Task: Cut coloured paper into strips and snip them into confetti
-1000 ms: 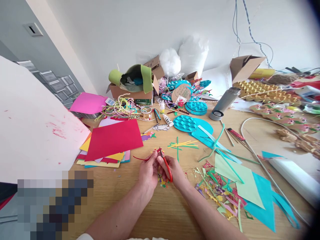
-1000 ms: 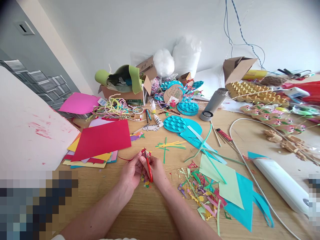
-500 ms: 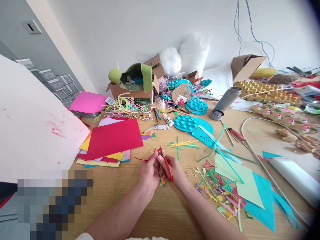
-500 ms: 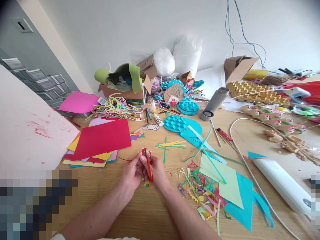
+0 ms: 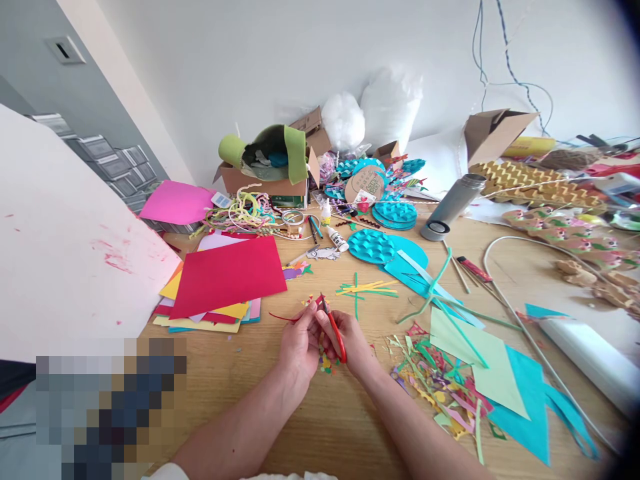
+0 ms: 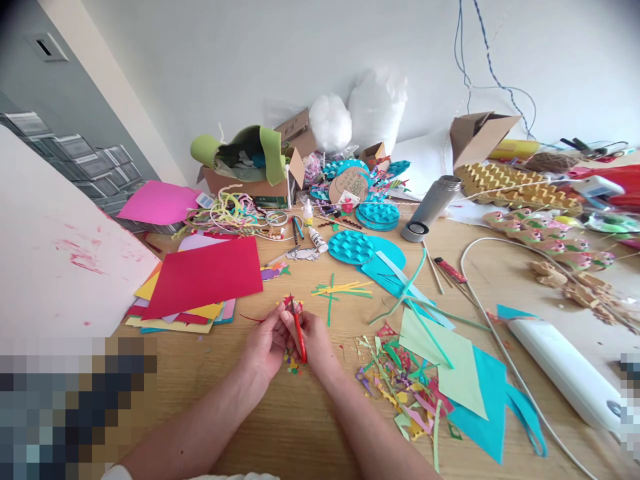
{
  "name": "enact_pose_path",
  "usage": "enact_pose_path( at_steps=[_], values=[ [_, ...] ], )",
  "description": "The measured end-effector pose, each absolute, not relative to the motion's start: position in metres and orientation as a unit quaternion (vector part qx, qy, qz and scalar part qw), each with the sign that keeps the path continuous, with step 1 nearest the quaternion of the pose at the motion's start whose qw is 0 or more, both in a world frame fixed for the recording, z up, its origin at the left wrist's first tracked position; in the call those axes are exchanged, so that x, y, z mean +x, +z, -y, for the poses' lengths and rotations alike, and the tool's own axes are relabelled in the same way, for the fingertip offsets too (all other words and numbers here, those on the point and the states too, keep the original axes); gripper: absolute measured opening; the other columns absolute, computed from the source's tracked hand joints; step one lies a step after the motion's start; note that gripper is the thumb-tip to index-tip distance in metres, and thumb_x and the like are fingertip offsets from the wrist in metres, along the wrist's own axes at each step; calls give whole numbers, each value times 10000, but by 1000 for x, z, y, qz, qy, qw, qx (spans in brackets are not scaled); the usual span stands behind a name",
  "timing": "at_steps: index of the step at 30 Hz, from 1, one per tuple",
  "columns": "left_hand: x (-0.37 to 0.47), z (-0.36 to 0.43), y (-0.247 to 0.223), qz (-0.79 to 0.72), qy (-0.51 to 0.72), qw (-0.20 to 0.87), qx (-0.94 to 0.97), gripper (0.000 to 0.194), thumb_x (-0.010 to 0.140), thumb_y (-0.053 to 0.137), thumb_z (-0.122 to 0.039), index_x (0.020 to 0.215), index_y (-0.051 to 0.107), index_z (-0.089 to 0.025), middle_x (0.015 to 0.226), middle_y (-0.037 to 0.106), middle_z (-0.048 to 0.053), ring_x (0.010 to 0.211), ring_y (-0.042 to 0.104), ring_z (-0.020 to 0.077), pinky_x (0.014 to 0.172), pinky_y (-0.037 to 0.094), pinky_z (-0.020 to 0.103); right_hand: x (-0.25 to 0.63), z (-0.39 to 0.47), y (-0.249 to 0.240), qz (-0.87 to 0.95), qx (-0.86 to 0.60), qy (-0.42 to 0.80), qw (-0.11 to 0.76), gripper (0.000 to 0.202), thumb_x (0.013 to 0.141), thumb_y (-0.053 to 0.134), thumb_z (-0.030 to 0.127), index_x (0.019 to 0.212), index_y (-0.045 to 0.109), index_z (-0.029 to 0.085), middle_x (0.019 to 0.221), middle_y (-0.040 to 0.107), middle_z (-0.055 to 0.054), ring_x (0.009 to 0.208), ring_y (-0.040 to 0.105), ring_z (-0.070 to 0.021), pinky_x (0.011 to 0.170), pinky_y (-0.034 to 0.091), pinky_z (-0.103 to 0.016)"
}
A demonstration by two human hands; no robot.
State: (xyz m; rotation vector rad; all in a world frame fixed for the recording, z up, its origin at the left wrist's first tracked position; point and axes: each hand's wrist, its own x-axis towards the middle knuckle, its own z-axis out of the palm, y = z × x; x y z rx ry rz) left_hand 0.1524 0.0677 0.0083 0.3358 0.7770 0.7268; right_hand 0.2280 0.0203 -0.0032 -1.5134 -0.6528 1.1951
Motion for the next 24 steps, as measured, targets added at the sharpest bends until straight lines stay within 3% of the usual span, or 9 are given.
enact_pose_path(
  at_steps=[5, 13, 24],
  values=[
    [152, -68, 7, -373, 361, 840, 158, 187, 637, 762, -252, 761, 675, -143, 840, 704, 89, 769, 662, 174, 642, 490, 239, 228, -20, 0, 268, -632, 506, 522, 541, 685, 542, 714, 677, 444, 181, 396, 485, 59, 254, 411, -70, 244, 302, -162],
    [149, -79, 12, -402, 393, 802, 201, 177, 604, 768, -178, 750, 685, -124, 792, 720, 93, 743, 676, 177, 722, 506, 265, 233, -18, -2, 273, -644, 495, 515, 521, 713, 536, 696, 679, 436, 186, 408, 516, 50, 266, 441, -87, 252, 321, -176],
    [141, -100, 19, -388, 368, 767, 354, 187, 551, 776, -238, 662, 689, -116, 691, 712, 101, 638, 670, 217, 661, 509, 323, 232, -18, -2, 317, -644, 509, 475, 535, 728, 502, 706, 688, 435, 177, 440, 544, 35, 289, 477, -82, 282, 347, -165]
  ],
)
